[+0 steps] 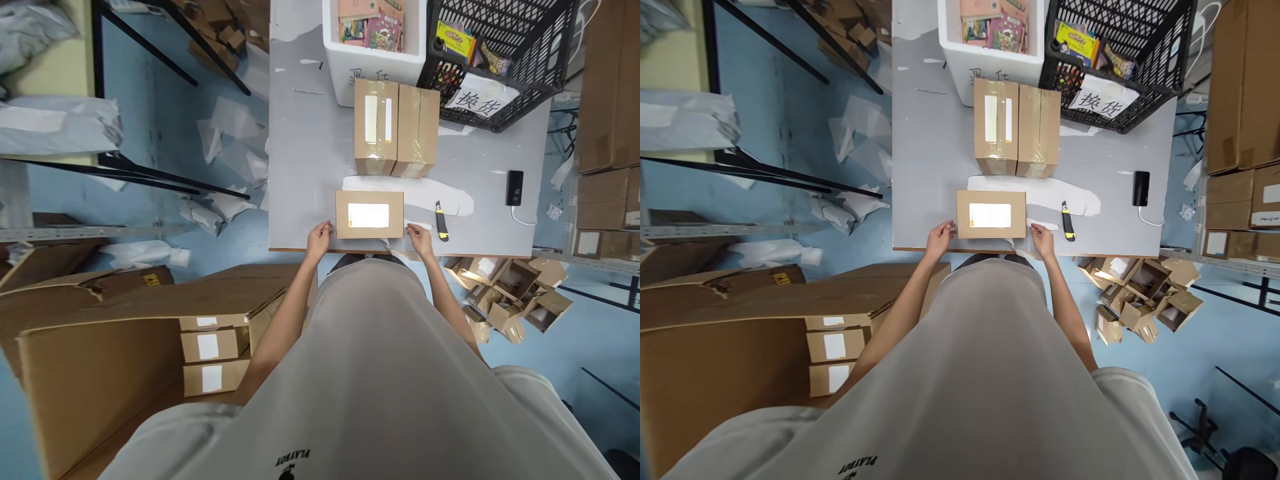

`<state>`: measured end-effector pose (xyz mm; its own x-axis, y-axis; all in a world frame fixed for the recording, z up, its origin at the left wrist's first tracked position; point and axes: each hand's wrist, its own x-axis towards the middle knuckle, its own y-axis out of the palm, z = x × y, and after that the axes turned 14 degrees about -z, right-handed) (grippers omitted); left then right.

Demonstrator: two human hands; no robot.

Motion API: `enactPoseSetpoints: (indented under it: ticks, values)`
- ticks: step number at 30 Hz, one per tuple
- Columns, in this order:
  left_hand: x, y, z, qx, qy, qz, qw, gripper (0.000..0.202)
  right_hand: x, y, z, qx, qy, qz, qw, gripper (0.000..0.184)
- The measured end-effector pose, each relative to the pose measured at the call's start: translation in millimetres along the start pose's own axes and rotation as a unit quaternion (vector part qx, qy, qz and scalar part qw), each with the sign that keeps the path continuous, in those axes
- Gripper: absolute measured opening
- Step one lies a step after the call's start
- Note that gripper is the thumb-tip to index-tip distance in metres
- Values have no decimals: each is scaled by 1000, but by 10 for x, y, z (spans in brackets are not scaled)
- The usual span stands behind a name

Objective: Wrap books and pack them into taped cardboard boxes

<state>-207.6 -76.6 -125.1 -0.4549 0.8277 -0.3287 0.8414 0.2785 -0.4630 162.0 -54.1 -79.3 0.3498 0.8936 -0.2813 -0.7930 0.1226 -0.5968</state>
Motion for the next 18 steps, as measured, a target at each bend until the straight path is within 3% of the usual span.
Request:
enactPoseSetpoints:
  ticks: [3, 8, 13, 18]
  values:
    - [-104, -51, 77, 9, -47, 9, 999, 40, -134, -10, -89, -2, 13, 12, 1000, 43]
    - [-260, -16, 2, -7, -57, 37, 998, 44, -268, 88, -81, 14, 14, 27, 999, 41]
    - [-277, -19, -239, -56, -32, 25, 998, 38, -227, -21, 94, 35, -5, 15, 999, 52]
    - [-171, -115, -589, -77, 27, -30, 996, 41, -138, -232, 408, 48, -55, -33, 997, 60]
